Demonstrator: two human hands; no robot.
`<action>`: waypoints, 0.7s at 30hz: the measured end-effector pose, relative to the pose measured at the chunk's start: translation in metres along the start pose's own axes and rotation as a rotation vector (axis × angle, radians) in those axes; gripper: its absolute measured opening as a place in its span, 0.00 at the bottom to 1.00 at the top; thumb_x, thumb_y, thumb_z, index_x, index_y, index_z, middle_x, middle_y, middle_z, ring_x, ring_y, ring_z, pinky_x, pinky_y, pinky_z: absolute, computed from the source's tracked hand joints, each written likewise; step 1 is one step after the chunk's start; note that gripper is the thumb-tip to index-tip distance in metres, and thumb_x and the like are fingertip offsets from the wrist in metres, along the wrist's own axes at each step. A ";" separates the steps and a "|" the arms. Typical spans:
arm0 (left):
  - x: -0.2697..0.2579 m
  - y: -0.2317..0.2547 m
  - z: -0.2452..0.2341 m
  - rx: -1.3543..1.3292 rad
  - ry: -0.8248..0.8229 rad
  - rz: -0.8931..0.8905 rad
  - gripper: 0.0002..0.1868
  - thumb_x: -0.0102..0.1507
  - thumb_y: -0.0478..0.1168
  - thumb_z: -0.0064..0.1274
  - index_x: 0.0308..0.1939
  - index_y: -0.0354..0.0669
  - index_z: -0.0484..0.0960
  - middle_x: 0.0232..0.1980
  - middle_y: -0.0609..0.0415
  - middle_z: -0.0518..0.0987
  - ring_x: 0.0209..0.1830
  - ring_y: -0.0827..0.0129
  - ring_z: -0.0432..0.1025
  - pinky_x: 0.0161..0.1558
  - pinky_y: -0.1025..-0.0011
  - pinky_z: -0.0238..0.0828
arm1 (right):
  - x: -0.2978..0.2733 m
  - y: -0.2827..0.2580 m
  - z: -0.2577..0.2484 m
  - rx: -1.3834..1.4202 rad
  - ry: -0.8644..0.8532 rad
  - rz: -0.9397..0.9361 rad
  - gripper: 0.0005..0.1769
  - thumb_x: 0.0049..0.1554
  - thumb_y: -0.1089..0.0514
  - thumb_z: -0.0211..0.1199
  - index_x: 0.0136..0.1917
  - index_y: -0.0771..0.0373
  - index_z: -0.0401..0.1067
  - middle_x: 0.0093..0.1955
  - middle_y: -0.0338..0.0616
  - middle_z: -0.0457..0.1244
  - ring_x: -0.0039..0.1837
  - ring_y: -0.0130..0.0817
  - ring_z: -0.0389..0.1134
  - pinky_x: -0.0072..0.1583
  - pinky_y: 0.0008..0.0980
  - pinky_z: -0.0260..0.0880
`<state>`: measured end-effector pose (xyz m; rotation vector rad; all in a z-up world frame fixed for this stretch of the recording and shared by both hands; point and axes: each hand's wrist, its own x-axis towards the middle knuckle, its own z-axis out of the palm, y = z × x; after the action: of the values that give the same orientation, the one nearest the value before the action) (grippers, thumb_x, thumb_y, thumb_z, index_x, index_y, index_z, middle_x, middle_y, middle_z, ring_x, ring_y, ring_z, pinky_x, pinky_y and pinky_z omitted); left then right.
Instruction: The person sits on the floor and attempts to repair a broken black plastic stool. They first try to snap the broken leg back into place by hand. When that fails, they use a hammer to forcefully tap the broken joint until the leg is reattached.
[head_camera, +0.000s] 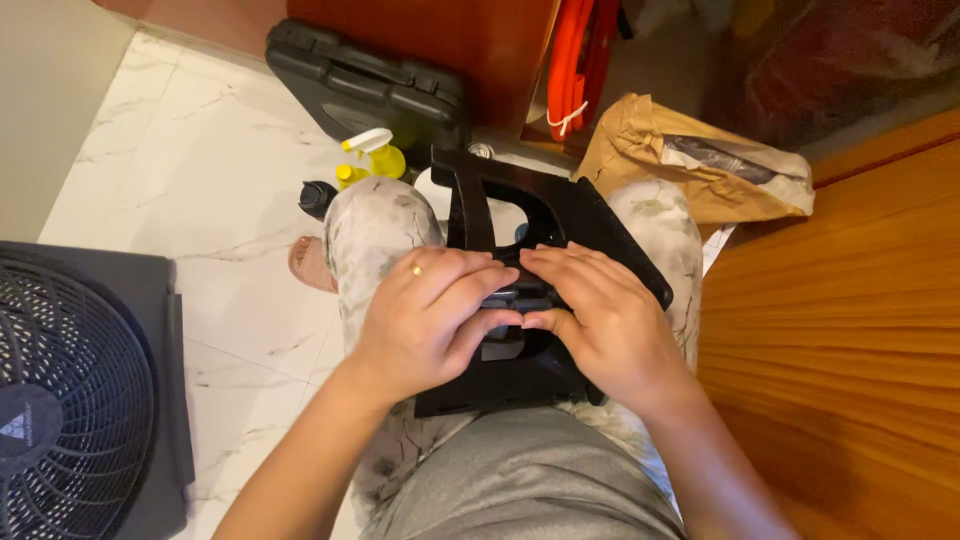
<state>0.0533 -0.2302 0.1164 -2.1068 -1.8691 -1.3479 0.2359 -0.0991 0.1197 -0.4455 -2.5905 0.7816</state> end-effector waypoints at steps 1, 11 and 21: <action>0.001 -0.001 -0.003 -0.023 -0.031 0.002 0.19 0.58 0.41 0.69 0.50 0.41 0.82 0.48 0.52 0.80 0.46 0.59 0.75 0.51 0.64 0.71 | -0.002 -0.001 0.000 -0.008 0.017 -0.004 0.26 0.54 0.53 0.67 0.63 0.67 0.72 0.63 0.50 0.68 0.67 0.49 0.67 0.70 0.46 0.63; -0.008 -0.007 0.014 0.030 0.069 -0.046 0.19 0.56 0.33 0.65 0.51 0.39 0.81 0.43 0.51 0.75 0.42 0.55 0.72 0.47 0.61 0.69 | 0.000 -0.022 0.047 -0.159 0.335 0.085 0.15 0.52 0.71 0.63 0.54 0.68 0.69 0.53 0.52 0.64 0.59 0.51 0.65 0.60 0.46 0.61; -0.013 -0.012 0.033 0.055 0.190 -0.034 0.22 0.52 0.29 0.62 0.51 0.38 0.81 0.40 0.50 0.72 0.40 0.56 0.71 0.47 0.61 0.68 | 0.004 -0.019 0.049 -0.129 0.329 0.182 0.14 0.52 0.72 0.60 0.52 0.67 0.69 0.50 0.50 0.62 0.56 0.51 0.63 0.60 0.46 0.58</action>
<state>0.0639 -0.2197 0.0819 -1.8565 -1.8512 -1.4292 0.2068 -0.1348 0.0949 -0.7877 -2.3210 0.5453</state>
